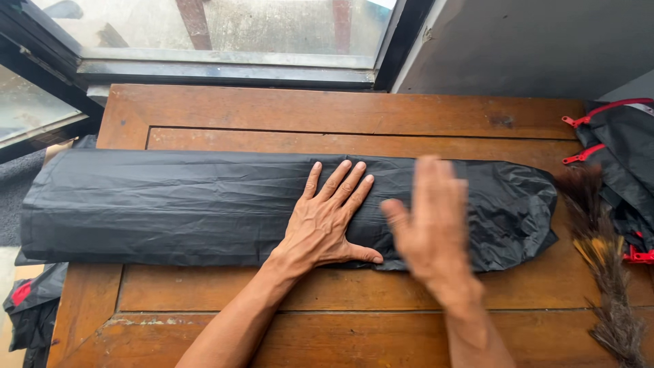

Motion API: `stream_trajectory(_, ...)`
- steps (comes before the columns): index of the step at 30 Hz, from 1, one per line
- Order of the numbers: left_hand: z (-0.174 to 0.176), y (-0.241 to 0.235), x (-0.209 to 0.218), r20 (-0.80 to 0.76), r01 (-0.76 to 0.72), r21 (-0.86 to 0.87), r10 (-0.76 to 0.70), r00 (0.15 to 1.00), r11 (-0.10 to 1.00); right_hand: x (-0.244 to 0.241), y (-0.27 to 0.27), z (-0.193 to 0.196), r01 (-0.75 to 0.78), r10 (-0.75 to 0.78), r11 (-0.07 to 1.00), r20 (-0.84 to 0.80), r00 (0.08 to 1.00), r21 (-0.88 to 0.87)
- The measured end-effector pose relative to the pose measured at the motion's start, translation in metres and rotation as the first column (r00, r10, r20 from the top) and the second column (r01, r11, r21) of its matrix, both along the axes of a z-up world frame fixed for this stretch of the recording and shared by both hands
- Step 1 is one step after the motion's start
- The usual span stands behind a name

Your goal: The person folds a black and red fabric item on a wooden table. They smooth the fabric with their hands, then use a feather duster to brush the surface while folding it into a compact rectangular shape.

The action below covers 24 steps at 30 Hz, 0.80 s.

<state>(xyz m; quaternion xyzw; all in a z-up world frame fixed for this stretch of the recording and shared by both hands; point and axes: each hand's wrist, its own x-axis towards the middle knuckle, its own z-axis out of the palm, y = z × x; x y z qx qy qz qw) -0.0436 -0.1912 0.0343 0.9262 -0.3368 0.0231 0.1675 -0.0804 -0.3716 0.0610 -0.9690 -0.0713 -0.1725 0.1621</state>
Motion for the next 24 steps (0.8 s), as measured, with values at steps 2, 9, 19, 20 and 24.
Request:
stream_trajectory(2,-0.014,-0.001,0.001,-0.003,-0.013,0.003,0.013,1.000,1.000,0.003,0.025,-0.019,-0.107,0.113,0.992,-0.090,0.990,0.070)
stream_trajectory(9,0.003,0.002,0.003,-0.039,-0.007,-0.029,0.005,0.999,1.000,0.021,-0.035,-0.048,-0.011,0.018,0.975,0.029,0.999,-0.223)
stream_trajectory(19,0.002,0.002,0.005,-0.045,-0.008,-0.012,0.008,0.999,1.000,0.018,-0.042,-0.032,0.216,-0.196,0.960,0.120,0.973,-0.178)
stream_trajectory(20,0.001,0.001,0.007,-0.027,-0.009,-0.012,0.009,1.000,1.000,0.017,-0.020,-0.027,0.112,-0.093,0.982,0.130,0.987,-0.151)
stream_trajectory(24,-0.019,0.000,0.005,-0.007,-0.018,0.007,0.018,1.000,1.000,0.005,0.029,-0.051,-0.106,0.106,0.990,-0.010,0.994,-0.092)
